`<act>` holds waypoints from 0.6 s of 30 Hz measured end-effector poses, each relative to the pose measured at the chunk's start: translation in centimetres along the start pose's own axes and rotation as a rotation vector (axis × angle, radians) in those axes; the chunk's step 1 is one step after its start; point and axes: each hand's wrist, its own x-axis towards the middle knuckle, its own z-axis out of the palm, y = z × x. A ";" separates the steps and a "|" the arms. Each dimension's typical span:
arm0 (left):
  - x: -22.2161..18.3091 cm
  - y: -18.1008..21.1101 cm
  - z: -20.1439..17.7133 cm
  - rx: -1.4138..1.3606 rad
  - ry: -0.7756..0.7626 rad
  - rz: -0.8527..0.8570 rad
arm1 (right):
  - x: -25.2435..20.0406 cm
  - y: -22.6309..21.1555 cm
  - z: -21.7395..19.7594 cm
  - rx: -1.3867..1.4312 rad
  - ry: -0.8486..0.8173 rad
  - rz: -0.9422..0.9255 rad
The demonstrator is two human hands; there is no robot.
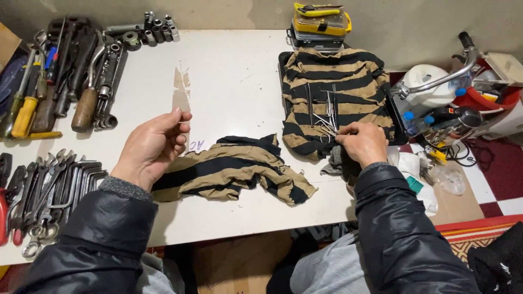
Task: The person is meticulously cleaning a bicycle spoke using a cloth, rubbing it repeatedly to remove grime.
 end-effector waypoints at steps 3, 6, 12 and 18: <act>-0.1 0.0 -0.4 0.017 0.010 0.003 | -0.1 -0.4 -0.1 -0.026 -0.014 -0.010; 0.0 -0.1 -1.0 0.014 0.012 -0.001 | -0.5 -1.0 -0.3 -0.007 -0.005 -0.029; 0.7 -0.2 -1.3 0.021 0.007 -0.007 | 1.5 0.8 1.2 0.018 0.006 -0.034; 0.8 -0.1 -0.8 0.002 0.017 -0.015 | -0.4 -1.6 -0.2 0.023 -0.031 -0.016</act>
